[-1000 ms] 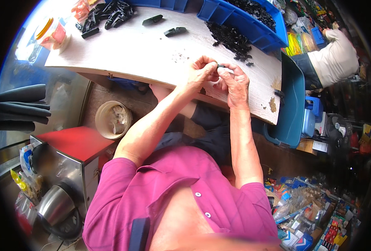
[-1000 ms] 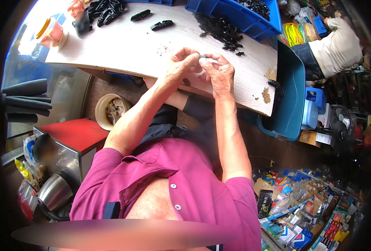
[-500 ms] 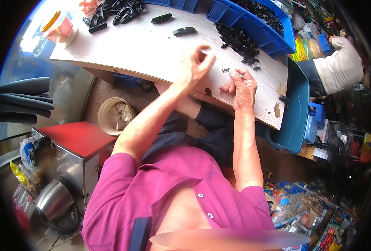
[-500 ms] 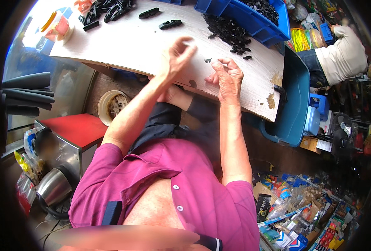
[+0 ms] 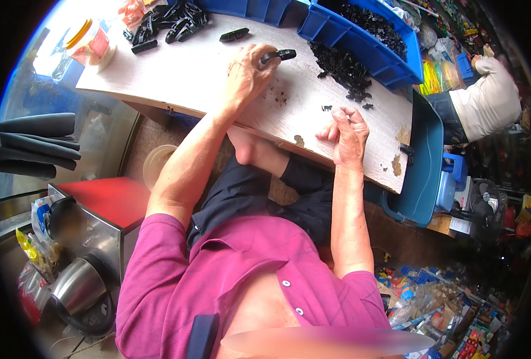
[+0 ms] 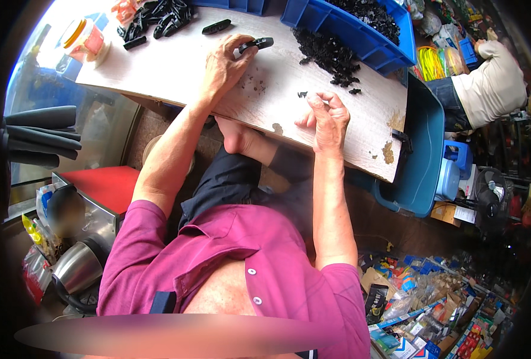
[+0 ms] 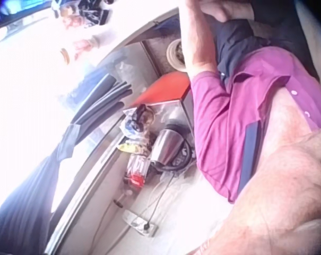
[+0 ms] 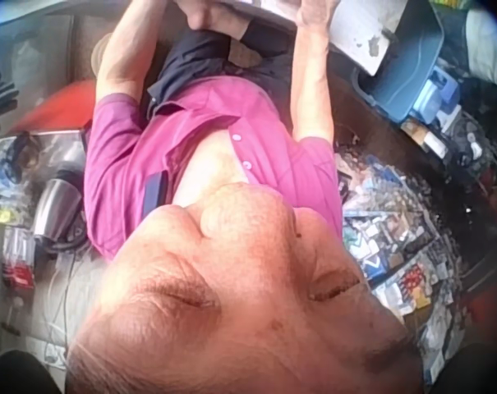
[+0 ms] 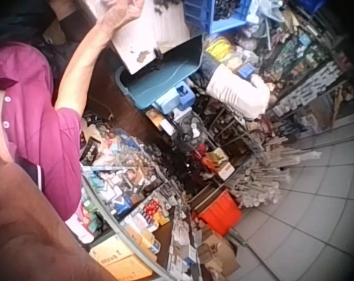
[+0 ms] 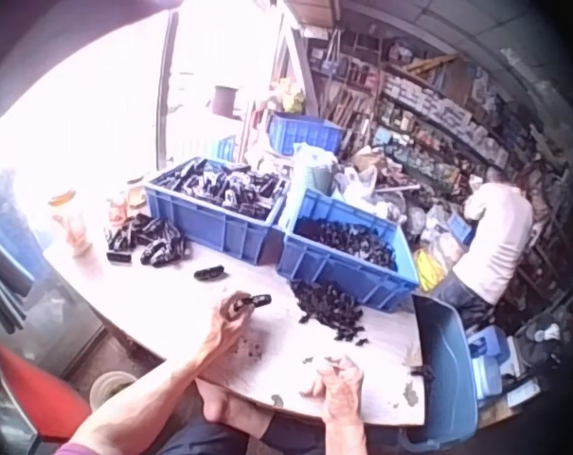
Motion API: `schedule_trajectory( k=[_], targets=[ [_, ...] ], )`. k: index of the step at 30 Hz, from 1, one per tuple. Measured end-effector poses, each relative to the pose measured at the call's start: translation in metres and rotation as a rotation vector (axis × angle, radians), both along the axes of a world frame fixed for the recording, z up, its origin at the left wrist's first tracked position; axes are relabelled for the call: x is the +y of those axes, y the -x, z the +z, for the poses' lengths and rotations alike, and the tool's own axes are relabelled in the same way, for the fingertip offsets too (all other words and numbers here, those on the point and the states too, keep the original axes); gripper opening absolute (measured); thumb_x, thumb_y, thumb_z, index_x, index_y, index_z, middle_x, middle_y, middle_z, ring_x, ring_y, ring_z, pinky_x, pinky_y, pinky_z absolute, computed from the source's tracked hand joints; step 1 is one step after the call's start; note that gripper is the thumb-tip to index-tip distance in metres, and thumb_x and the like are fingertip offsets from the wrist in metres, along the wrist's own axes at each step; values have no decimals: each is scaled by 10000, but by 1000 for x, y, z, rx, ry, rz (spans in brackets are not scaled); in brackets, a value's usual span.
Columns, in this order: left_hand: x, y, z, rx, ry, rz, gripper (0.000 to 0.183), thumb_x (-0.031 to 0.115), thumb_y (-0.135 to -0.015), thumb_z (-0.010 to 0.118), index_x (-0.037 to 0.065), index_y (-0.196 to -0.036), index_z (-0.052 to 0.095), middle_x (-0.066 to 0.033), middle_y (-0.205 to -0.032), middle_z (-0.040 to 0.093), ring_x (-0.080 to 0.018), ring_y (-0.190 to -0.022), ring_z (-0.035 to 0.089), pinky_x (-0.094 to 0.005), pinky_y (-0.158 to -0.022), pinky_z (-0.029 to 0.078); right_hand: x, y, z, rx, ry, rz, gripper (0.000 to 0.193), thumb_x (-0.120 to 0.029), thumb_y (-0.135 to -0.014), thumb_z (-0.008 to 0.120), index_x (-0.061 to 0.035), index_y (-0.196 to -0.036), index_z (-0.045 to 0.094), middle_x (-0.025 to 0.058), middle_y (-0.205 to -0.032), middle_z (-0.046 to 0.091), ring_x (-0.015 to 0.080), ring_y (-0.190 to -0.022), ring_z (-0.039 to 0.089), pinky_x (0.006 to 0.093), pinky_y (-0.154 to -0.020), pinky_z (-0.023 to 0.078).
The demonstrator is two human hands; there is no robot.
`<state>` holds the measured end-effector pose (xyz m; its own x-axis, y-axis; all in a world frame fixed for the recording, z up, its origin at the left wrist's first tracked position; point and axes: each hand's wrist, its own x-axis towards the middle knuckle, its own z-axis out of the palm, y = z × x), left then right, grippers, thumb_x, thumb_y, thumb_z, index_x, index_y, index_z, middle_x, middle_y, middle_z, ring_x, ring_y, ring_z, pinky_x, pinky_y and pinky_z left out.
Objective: The person assembles small L-shaped brackets by hand, taking parts from a parts bin and joining them with small screws.
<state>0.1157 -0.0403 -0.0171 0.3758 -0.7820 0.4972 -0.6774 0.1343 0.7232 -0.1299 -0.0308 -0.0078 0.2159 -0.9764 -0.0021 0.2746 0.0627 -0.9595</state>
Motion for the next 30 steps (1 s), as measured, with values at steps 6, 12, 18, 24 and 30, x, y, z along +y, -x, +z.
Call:
schedule_trajectory(
  k=[6, 12, 18, 24, 30],
  targets=[
    [4, 5, 7, 107, -19, -39, 236, 231, -817, 703, 80, -997, 680, -90, -918, 662, -225, -856, 628, -335, -783, 493, 2, -1, 1, 23, 34, -23, 135, -171, -861, 695, -65, -921, 636, 17, -486, 492, 133, -427, 530, 321, -464, 533],
    [5, 16, 6, -303, -124, -39, 245, 219, -833, 626, 100, -1045, 657, -118, -914, 662, -289, -872, 621, -403, -797, 493, 2, -2, 2, 33, 12, -50, 137, -176, -865, 690, -65, -916, 629, 12, -477, 486, 136, -417, 531, 326, -440, 529],
    [16, 23, 14, -473, -256, -232, 276, 212, -819, 608, 67, -1053, 632, -141, -882, 655, -326, -861, 605, -424, -803, 476, 2, -1, 0, 17, 17, -45, 109, -148, -872, 674, -64, -926, 629, 19, -458, 465, 144, -408, 522, 349, -445, 538],
    [32, 24, 15, -468, -259, -322, 258, 116, -797, 644, 72, -1051, 632, -158, -895, 634, -323, -916, 579, -410, -831, 464, 3, 2, -3, -48, 30, -46, 204, -152, -845, 720, -19, -971, 630, 6, -483, 489, 136, -422, 543, 321, -452, 533],
    [42, 37, 1, -330, -13, -235, 269, 137, -815, 680, 78, -1068, 612, -113, -902, 623, -257, -885, 586, -381, -793, 475, 5, 2, 0, -123, 21, -47, 175, -137, -853, 710, -19, -955, 630, 19, -511, 518, 134, -435, 533, 343, -468, 557]
  ],
)
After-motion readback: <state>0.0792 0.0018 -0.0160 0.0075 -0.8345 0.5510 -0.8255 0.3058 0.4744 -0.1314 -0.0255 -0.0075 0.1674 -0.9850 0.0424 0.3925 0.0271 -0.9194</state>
